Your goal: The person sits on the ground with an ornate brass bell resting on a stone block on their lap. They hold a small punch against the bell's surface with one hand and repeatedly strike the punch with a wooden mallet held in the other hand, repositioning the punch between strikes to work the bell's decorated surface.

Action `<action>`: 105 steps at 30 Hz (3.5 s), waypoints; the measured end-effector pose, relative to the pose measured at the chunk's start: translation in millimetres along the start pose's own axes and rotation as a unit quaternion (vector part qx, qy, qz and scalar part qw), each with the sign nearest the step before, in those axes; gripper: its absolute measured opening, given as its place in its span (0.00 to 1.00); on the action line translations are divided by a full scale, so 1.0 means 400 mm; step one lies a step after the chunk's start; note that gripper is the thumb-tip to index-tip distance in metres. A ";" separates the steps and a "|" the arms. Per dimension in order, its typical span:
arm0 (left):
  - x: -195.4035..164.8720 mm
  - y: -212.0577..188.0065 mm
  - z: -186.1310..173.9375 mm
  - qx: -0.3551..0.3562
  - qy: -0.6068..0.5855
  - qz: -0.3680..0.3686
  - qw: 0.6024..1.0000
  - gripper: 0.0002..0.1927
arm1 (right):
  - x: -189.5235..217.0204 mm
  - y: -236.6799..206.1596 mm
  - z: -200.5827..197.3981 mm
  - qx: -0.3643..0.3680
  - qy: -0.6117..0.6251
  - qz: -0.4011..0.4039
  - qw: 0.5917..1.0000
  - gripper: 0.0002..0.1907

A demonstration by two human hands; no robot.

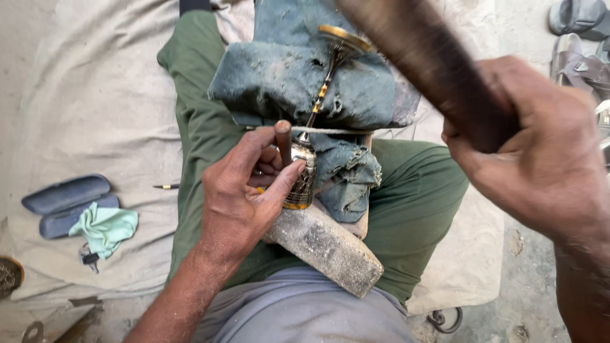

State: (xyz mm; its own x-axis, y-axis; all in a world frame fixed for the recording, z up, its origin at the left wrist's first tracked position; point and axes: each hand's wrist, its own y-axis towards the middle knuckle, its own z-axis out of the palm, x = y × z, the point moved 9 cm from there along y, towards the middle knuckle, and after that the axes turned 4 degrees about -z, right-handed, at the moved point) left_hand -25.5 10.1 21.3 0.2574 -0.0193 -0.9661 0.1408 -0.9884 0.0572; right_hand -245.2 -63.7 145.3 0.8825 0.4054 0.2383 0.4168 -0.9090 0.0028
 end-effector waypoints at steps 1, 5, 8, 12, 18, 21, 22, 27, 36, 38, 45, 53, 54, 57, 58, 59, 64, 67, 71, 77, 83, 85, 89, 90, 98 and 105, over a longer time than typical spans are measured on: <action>0.005 0.004 0.002 0.000 0.009 0.000 1.000 0.22 | 0.005 0.003 -0.001 -0.005 0.016 -0.028 0.999 0.21; 0.031 0.004 0.005 -0.003 0.024 -0.020 1.000 0.19 | -0.005 -0.023 0.014 0.033 -0.113 -0.042 0.992 0.22; 0.033 0.002 0.008 -0.013 0.024 -0.019 0.999 0.20 | 0.000 -0.029 0.010 0.005 -0.089 -0.057 0.994 0.20; -0.007 -0.009 0.010 -0.026 0.042 0.030 0.998 0.23 | -0.039 -0.039 0.036 0.054 -0.101 0.005 0.993 0.17; -0.031 -0.001 0.024 0.029 0.074 0.055 0.995 0.23 | -0.134 -0.078 0.089 0.099 -0.042 0.076 0.991 0.09; -0.022 0.008 0.032 0.052 0.073 0.036 0.995 0.23 | -0.130 -0.082 0.109 0.095 -0.059 0.016 0.994 0.15; -0.025 0.010 0.032 0.052 0.070 0.039 0.995 0.23 | -0.113 -0.083 0.108 0.086 -0.104 -0.029 0.990 0.19; -0.047 0.017 0.033 0.059 0.083 0.055 0.993 0.22 | -0.144 -0.097 0.131 0.135 -0.097 0.088 0.982 0.15; -0.079 0.010 0.023 0.066 0.093 0.102 0.988 0.22 | -0.155 -0.132 0.130 0.067 0.051 0.092 0.992 0.20; -0.055 0.017 -0.009 0.023 0.024 0.053 0.998 0.23 | -0.146 -0.139 0.108 -0.027 0.205 0.064 0.976 0.20; 0.032 0.038 -0.004 0.004 -0.058 -0.043 0.997 0.22 | -0.154 -0.076 0.078 -0.006 0.097 0.032 0.995 0.16; 0.074 0.033 0.005 -0.020 -0.034 -0.077 0.996 0.16 | 0.005 0.015 -0.016 0.016 -0.156 -0.069 0.985 0.23; 0.072 0.032 0.006 -0.020 -0.029 -0.078 0.996 0.17 | 0.024 0.023 -0.025 0.008 -0.166 -0.081 0.983 0.21; 0.016 0.026 0.006 -0.030 0.013 0.021 0.999 0.23 | 0.026 0.033 -0.030 0.053 -0.212 -0.044 0.975 0.20; 0.018 0.027 0.008 -0.028 0.015 0.010 0.999 0.22 | 0.014 0.034 -0.022 0.083 -0.228 -0.017 0.970 0.20; 0.021 0.027 0.010 -0.026 0.017 0.001 1.000 0.20 | 0.031 0.037 -0.024 0.068 -0.226 -0.049 0.970 0.22; 0.037 0.033 0.015 -0.023 0.004 -0.029 0.999 0.19 | -0.007 0.040 -0.004 0.126 -0.258 0.025 0.957 0.21; 0.028 0.031 0.015 -0.031 0.021 -0.007 0.999 0.19 | 0.051 0.049 -0.018 0.062 -0.250 -0.080 0.963 0.22; 0.023 0.029 0.015 -0.032 0.018 0.002 0.999 0.19 | 0.011 0.046 -0.005 0.105 -0.207 0.012 0.972 0.15; 0.029 0.030 0.019 -0.018 0.009 -0.007 1.000 0.23 | 0.021 0.047 -0.002 0.090 -0.198 -0.039 0.975 0.17; 0.034 0.037 0.018 -0.014 0.002 -0.011 1.000 0.20 | 0.064 0.047 -0.023 0.040 -0.226 -0.117 0.966 0.25; 0.029 0.035 0.016 -0.021 0.001 -0.006 1.000 0.21 | 0.053 0.048 -0.043 0.002 -0.111 -0.066 0.992 0.22; 0.008 0.022 0.015 -0.040 0.029 0.031 0.998 0.20 | 0.043 0.049 -0.048 0.012 -0.079 -0.031 0.996 0.21; 0.007 0.020 0.013 -0.046 0.025 0.032 0.998 0.19 | 0.051 0.049 -0.048 0.013 -0.103 -0.048 0.993 0.20; 0.033 0.029 0.013 -0.035 0.018 -0.001 0.999 0.20 | 0.035 0.055 -0.020 0.096 -0.245 -0.033 0.964 0.21; 0.025 0.027 0.014 -0.030 0.001 0.007 1.000 0.21 | 0.010 0.050 0.006 0.178 -0.304 -0.007 0.936 0.21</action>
State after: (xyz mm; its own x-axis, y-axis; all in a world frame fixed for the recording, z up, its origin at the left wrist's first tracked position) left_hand -26.7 -1.7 10.7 0.2612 -0.0334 -0.9647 0.1943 -0.9771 0.0865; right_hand -233.0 -80.0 143.8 0.7923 0.4955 -0.3561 0.3799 -0.8572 -0.3477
